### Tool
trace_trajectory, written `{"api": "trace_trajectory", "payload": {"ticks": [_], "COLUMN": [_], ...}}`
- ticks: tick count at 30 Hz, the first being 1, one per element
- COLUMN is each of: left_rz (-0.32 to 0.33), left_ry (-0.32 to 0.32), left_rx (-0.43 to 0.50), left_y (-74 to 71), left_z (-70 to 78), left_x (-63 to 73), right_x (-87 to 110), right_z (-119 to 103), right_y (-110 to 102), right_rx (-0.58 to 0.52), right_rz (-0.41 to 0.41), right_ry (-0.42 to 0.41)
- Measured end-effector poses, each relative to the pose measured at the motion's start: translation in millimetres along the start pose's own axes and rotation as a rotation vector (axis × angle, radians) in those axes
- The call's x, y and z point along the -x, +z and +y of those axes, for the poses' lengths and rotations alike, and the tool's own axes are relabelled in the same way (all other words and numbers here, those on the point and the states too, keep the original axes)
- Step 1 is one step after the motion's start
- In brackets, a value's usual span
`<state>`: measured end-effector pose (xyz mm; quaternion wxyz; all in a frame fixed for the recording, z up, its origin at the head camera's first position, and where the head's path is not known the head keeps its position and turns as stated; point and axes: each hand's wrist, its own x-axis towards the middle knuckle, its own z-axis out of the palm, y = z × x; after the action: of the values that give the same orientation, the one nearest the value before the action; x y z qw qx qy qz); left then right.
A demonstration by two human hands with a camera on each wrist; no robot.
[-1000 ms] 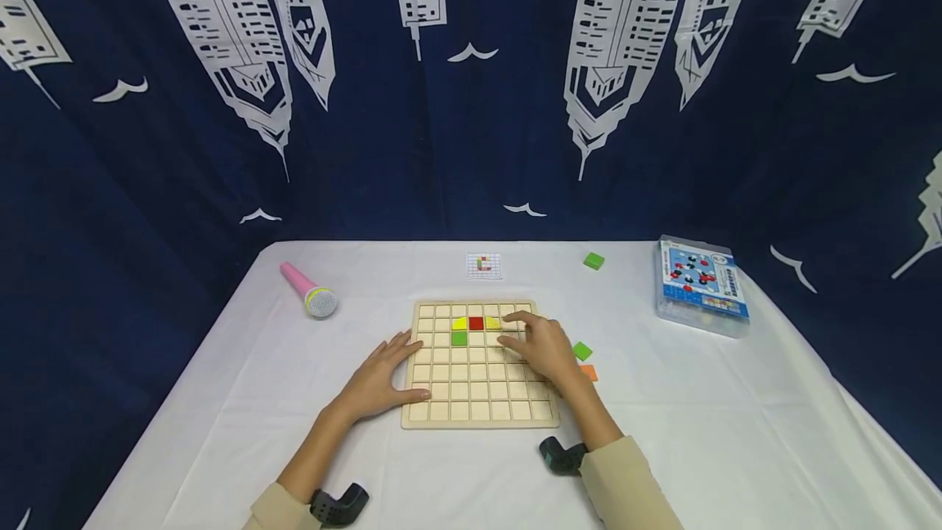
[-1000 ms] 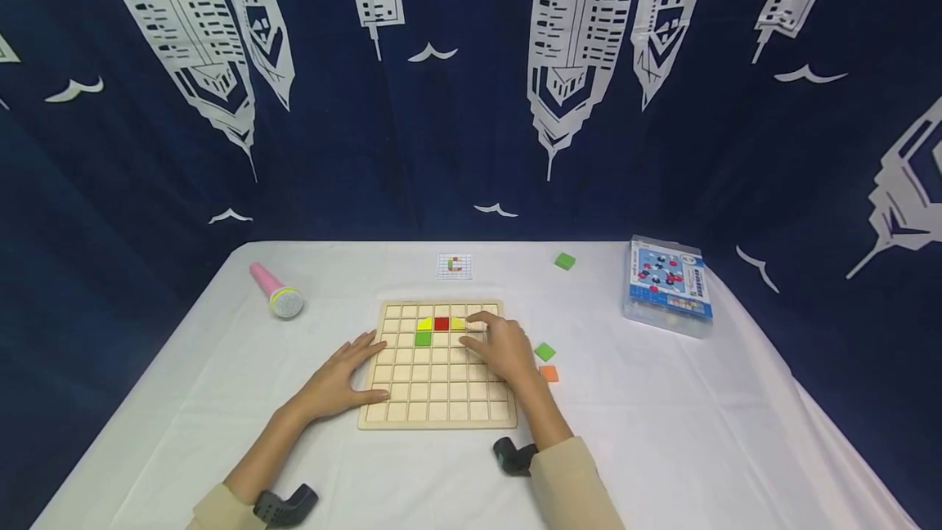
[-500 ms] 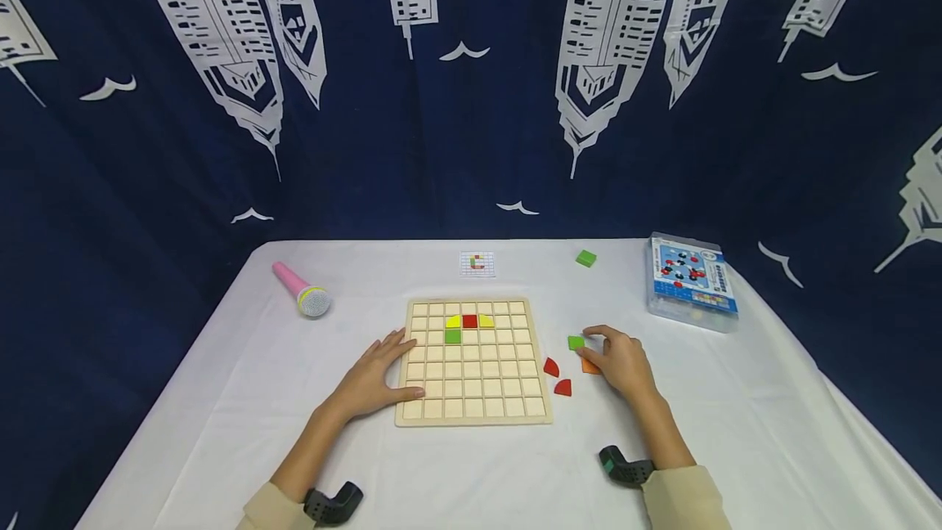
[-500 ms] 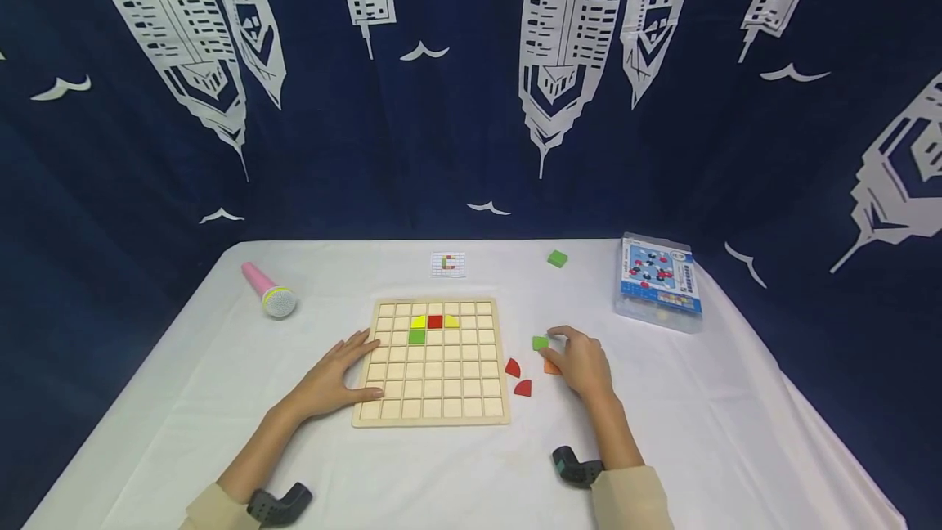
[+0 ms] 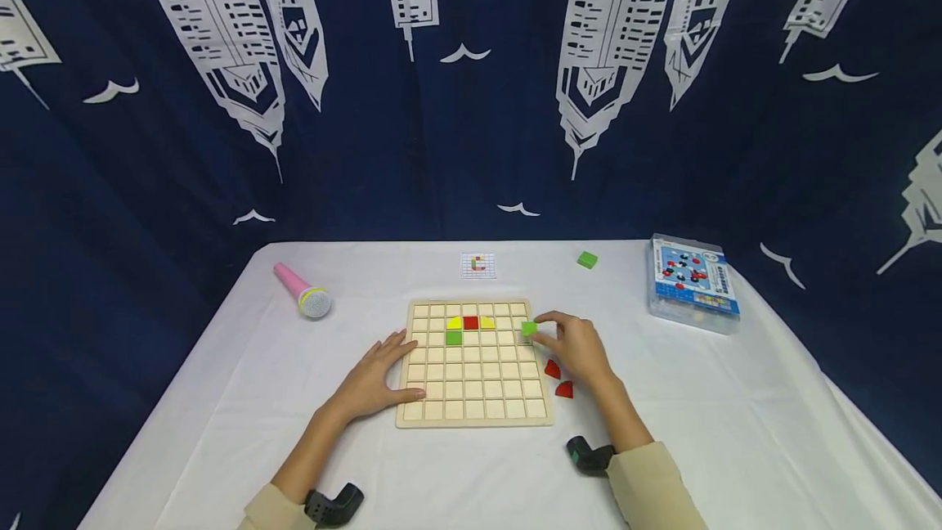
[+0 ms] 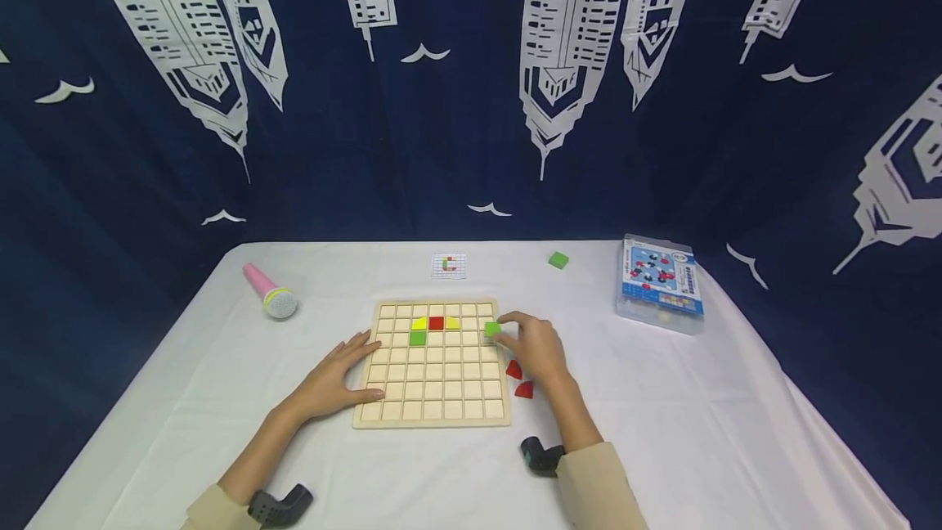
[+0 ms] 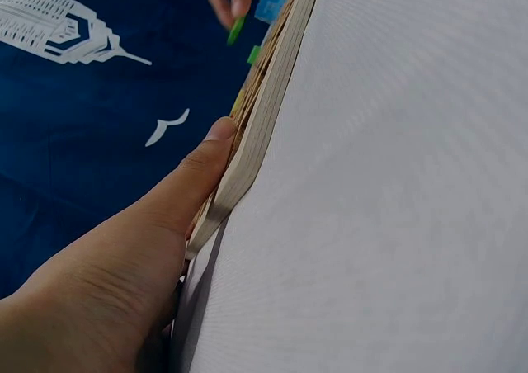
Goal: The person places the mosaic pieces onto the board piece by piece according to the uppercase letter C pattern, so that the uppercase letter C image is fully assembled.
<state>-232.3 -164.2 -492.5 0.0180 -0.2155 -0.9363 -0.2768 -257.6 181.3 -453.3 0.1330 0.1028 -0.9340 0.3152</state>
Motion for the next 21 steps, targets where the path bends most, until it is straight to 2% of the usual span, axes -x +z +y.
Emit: {"api": "trace_trajectory", "payload": {"ticks": [5,9,14,21], "left_rz": [0.002,0.001,0.000,-0.005], "left_ry": [0.011,0.017,0.008,-0.010], "left_rx": [0.005,-0.003,-0.006,-0.019], "left_y": [-1.1,0.0,0.5,-1.4], "left_z": [-0.4,0.3,1.3,0.6], "left_x": [0.7,0.8,0.5,0.9], "right_x": [-3.8,-1.1,2.1,1.1], "right_z": [-49.6,-71.0,-76.9,-74.3], "right_y": [42.3,64.4,73.3,75.8], "right_rx": [-0.060,-0.036,0.025,0.003], "right_rz": [-0.068,-0.122,-0.109,-0.112], "right_ry": [-0.087,-0.146,-0.160,-0.201]}}
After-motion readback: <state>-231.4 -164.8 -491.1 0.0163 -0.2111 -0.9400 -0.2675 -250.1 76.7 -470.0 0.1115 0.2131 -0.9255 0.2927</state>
